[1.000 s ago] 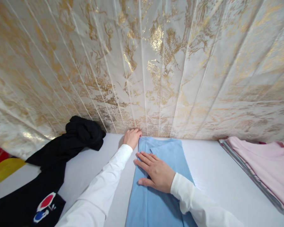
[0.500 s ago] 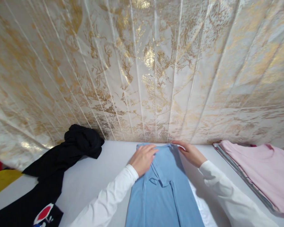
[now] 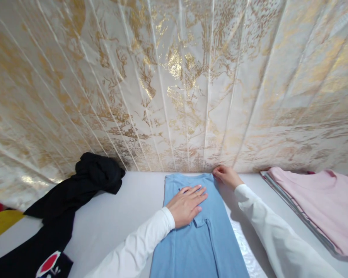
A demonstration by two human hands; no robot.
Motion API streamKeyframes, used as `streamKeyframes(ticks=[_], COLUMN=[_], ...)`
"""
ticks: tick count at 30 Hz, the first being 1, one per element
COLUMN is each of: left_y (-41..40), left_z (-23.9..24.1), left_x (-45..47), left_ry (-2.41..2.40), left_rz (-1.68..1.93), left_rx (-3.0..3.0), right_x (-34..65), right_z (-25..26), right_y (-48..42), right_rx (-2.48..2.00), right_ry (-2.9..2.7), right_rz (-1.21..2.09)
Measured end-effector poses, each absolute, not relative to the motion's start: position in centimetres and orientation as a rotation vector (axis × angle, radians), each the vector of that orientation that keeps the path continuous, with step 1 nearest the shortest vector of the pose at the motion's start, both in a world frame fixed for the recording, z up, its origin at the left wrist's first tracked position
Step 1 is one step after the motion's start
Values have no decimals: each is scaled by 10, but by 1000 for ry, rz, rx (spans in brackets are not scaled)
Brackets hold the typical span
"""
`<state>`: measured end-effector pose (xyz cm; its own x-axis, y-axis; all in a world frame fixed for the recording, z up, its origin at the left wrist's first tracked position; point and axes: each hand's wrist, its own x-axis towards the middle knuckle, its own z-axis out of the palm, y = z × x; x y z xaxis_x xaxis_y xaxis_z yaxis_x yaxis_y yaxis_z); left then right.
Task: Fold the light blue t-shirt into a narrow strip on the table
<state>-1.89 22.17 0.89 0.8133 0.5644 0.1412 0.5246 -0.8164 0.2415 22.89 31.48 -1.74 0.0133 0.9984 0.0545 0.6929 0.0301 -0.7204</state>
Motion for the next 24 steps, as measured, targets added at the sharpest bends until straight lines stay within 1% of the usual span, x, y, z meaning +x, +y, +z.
streamKeyframes(ticks=[4, 8, 17, 24], left_y=[223, 224, 224, 228], left_z=[10, 13, 3, 8], left_x=[-18, -11, 1, -13], left_ry=[847, 789, 791, 842], left_rz=[305, 329, 321, 331], left_rx=[2791, 2794, 2830, 2792], right_x=[235, 235, 227, 244], right_z=[-15, -13, -20, -9], right_y=[312, 309, 306, 284], right_rx=[-1686, -1630, -1534, -1530], right_ry=[-1622, -1598, -1671, -1771], right_rz=[791, 796, 543, 398])
